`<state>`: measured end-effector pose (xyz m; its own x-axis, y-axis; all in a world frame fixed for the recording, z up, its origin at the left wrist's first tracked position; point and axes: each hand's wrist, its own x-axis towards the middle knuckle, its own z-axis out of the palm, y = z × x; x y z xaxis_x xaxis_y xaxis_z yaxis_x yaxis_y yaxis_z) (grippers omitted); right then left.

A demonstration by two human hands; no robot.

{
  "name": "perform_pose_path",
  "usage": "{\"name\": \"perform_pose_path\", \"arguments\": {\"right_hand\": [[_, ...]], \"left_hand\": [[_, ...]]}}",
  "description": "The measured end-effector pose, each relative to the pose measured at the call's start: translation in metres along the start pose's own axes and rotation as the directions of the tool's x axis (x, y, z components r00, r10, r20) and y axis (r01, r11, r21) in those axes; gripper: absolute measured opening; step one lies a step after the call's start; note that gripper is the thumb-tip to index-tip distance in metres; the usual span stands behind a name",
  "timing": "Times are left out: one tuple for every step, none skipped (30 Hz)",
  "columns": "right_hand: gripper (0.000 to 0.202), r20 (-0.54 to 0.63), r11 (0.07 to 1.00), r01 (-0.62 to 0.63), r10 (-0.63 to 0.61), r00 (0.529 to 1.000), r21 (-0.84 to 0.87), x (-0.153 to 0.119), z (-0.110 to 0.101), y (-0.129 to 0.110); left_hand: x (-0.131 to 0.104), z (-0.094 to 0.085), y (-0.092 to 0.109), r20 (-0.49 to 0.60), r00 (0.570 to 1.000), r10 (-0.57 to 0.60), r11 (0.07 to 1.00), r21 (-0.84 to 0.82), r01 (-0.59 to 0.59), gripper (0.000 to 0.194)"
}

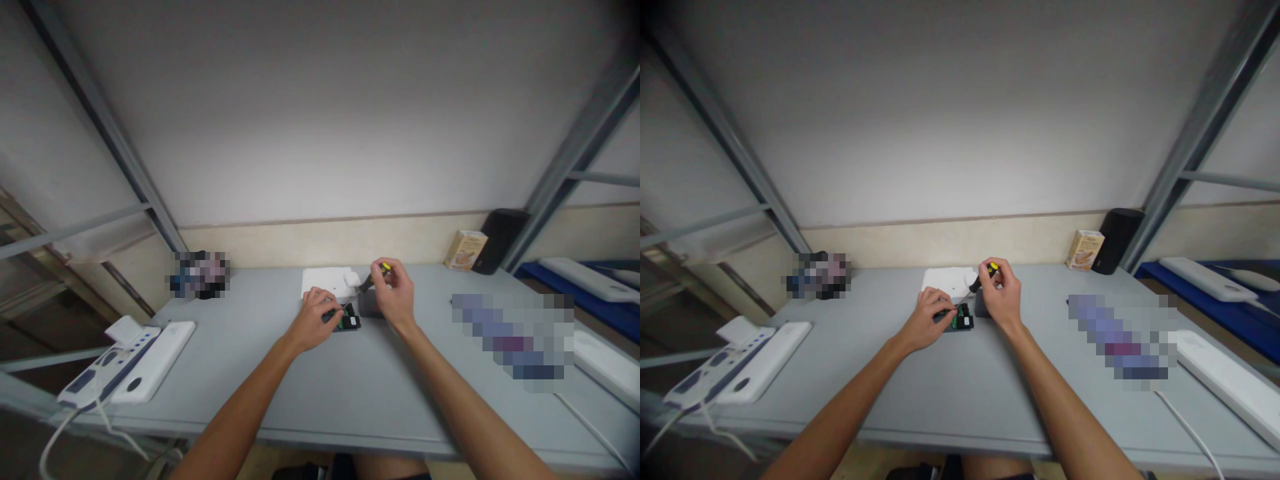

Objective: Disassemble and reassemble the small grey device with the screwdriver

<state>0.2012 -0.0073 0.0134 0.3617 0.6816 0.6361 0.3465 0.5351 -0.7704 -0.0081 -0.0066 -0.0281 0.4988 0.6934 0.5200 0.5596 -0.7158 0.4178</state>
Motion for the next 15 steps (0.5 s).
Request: {"name": "perform_pose_path", "arguments": {"right_hand": [[0.022,-0.001,1.0,0.002,-0.002,1.0,-0.005,-0.0001,0.0001,-0.0002],[0.022,-0.004,1.0,0.004,-0.004,1.0,-0.009,-0.0001,0.0,-0.0003],[0.022,-0.006,1.0,0.006,-0.006,1.0,-0.015,-0.0002,0.0,-0.0002],[0.022,-0.009,1.0,0.007,-0.007,1.0,-0.019,-0.0002,-0.0001,0.0],[0.022,-0.01,1.0,0.007,-0.007,1.0,-0.023,-0.0002,-0.0003,0.0002],[0.022,-0.011,1.0,0.008,-0.008,1.0,-0.024,-0.0001,-0.0004,0.0004],[0.021,-0.008,1.0,0.01,-0.011,1.0,-0.025,-0.0001,-0.0005,0.0007],[0.022,-0.006,1.0,0.013,-0.013,1.0,-0.024,0.0,-0.0005,0.0008],[0.022,-0.003,1.0,0.016,-0.016,1.0,-0.023,0.0,-0.0005,0.0009],[0.022,0.001,1.0,0.017,-0.017,1.0,-0.024,0.0,-0.0004,0.0009],[0.023,0.006,1.0,0.017,-0.017,1.0,-0.025,0.0,-0.0002,0.0008],[0.023,0.007,0.999,0.018,-0.018,1.0,-0.029,-0.0001,-0.0001,0.0005],[0.023,0.005,0.999,0.02,-0.02,1.0,-0.032,-0.0001,0.0001,0.0003],[0.023,0.004,0.999,0.022,-0.022,1.0,-0.035,-0.0002,0.0002,-0.0001],[0.023,0.003,0.999,0.025,-0.024,1.0,-0.035,-0.0002,0.0003,-0.0003]], "left_hand": [[0.0,0.0001,0.0002,0.0,1.0,0.001,1.0,0.001,-0.001,0.014],[-0.0001,0.0003,0.0002,-0.001,1.0,0.001,1.0,0.001,-0.001,0.015],[-0.0001,0.0004,0.0002,-0.001,1.0,0.004,1.0,0.002,-0.004,0.015],[-0.0001,0.0006,0.0,-0.005,1.0,0.006,1.0,0.003,-0.006,0.015],[-0.0001,0.0009,-0.0002,-0.008,1.0,0.009,1.0,0.005,-0.009,0.015],[-0.0001,0.0011,-0.0006,-0.01,1.0,0.011,1.0,0.007,-0.011,0.014],[-0.0002,0.0015,-0.0011,-0.011,1.0,0.012,1.0,0.01,-0.012,0.013],[-0.0002,0.0018,-0.0018,-0.013,1.0,0.012,1.0,0.011,-0.012,0.011],[-0.0002,0.0022,-0.0025,-0.015,1.0,0.011,1.0,0.012,-0.011,0.01],[-0.0002,0.0025,-0.0033,-0.016,1.0,0.009,1.0,0.011,-0.008,0.009],[-0.0002,0.0029,-0.0041,-0.017,1.0,0.006,1.0,0.01,-0.006,0.008],[-0.0002,0.0031,-0.0048,-0.02,1.0,0.003,1.0,0.009,-0.003,0.007],[-0.0001,0.0033,-0.0052,-0.02,1.0,0.001,1.0,0.008,-0.001,0.007],[0.0,0.0033,-0.0055,-0.02,1.0,-0.001,1.0,0.007,0.001,0.008],[0.0,0.0034,-0.0056,-0.019,1.0,-0.002,1.0,0.006,0.002,0.008]]}}
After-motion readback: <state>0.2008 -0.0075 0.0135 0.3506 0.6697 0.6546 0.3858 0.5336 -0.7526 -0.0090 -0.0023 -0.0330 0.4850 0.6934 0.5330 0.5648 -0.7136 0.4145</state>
